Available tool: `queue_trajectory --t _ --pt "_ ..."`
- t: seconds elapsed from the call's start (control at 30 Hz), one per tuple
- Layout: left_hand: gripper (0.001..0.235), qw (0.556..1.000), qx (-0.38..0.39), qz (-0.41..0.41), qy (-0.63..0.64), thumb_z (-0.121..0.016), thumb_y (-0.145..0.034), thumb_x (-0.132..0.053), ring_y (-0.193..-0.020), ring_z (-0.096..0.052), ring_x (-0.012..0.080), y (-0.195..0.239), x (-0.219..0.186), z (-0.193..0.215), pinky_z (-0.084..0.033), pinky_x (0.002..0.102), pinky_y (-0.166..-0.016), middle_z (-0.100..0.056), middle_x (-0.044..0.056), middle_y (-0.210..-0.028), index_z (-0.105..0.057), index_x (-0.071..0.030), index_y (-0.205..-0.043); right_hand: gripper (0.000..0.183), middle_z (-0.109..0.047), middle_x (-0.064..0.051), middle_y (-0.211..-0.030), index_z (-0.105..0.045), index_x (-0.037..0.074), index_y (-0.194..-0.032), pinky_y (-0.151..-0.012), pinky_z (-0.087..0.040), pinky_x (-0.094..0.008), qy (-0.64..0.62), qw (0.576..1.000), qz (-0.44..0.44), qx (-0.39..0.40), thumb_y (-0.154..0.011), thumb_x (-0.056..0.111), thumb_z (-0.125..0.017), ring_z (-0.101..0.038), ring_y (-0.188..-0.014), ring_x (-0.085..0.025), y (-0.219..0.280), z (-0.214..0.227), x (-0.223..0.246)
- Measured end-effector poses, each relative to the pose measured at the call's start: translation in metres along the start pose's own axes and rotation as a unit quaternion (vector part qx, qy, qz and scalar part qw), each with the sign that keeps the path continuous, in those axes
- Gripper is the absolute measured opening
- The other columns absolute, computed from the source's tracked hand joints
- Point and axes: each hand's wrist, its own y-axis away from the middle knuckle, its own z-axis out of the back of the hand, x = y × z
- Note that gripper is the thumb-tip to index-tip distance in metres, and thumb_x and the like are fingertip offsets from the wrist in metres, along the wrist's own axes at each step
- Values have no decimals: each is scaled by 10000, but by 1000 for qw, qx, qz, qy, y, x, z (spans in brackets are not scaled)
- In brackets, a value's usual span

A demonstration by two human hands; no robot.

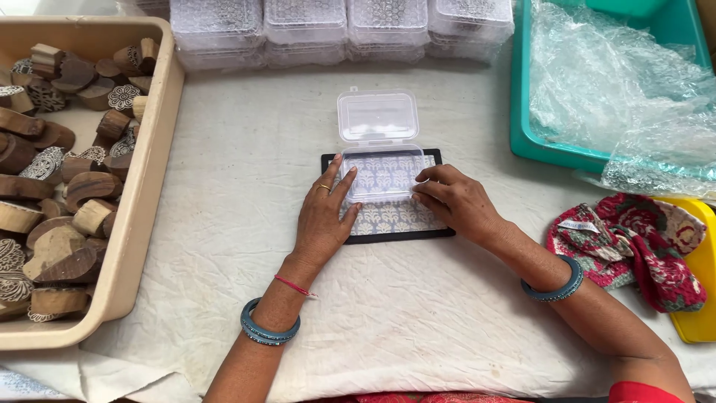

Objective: The person cleans a small plastic container with a cloth, then places a wooden stamp inside and closes the lid. They wrap the container in bubble wrap and secure it with clear tape using a tape dispenser.

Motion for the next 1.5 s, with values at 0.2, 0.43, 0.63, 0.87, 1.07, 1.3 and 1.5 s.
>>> queue_trajectory --t 0.2,0.43,0.63,0.87,1.07,1.3,1.5 --pt "647 999 -10 -18 -45 -683 -972 -297 -1447 -418 271 0 4 -10 -375 455 -1188 -303 71 -1662 -418 -195 -1553 205 -673 -80 -1211 -747 65 -1046 -830 -602 -366 4 1000 2 -3 -962 244 -694 -688 -1040 -240 -1 -2 0" --pt "710 999 -13 -15 -33 -699 -947 -368 -1476 -390 282 1 -2 0 -349 457 -1204 -298 94 -1653 -395 -158 -1554 278 -631 -84 -1293 -734 94 -1150 -812 -609 -370 2 1000 2 -16 -930 264 -732 -707 -1018 -234 3 0 4" --pt "686 996 -83 -44 -7 -715 -967 -381 -1500 -412 300 -3 -9 31 -357 475 -1222 -329 118 -1677 -448 -103 -1535 460 -591 -109 -1372 -690 97 -1265 -675 -620 -316 -46 999 1 -13 -849 255 -802 -720 -813 -168 5 -6 6" --pt "608 975 -135 55 -165 -655 -973 -443 -1432 -415 351 -91 49 129 -343 580 -1143 -406 165 -1568 -500 -118 -1463 383 -614 -103 -1366 -715 110 -1254 -672 -582 -322 -48 998 -13 -29 -883 185 -772 -707 -825 -148 11 -13 5" --pt "420 949 -201 182 -159 -644 -993 -296 -1299 -554 332 -95 204 235 -442 472 -1111 -597 159 -1383 -613 -89 -1358 365 -604 -101 -1368 -720 108 -1240 -664 -575 -303 -63 997 -35 -31 -884 181 -759 -705 -840 -130 16 -16 0" --pt "420 871 -198 399 -204 -607 -969 -102 -1265 -610 328 -11 324 324 -448 447 -1113 -628 168 -1378 -634 -105 -1388 464 -579 -104 -1364 -679 99 -1305 -661 -580 -286 -65 995 -66 -32 -860 200 -763 -694 -847 -121 15 -15 2" --pt "501 848 -171 439 -244 -717 -931 -194 -1281 -588 366 16 324 347 -466 480 -1083 -635 193 -1398 -646 -141 -1424 510 -570 -108 -1367 -660 107 -1311 -615 -583 -281 -57 992 -108 -10 -824 209 -776 -707 -850 -120 13 -21 -5"
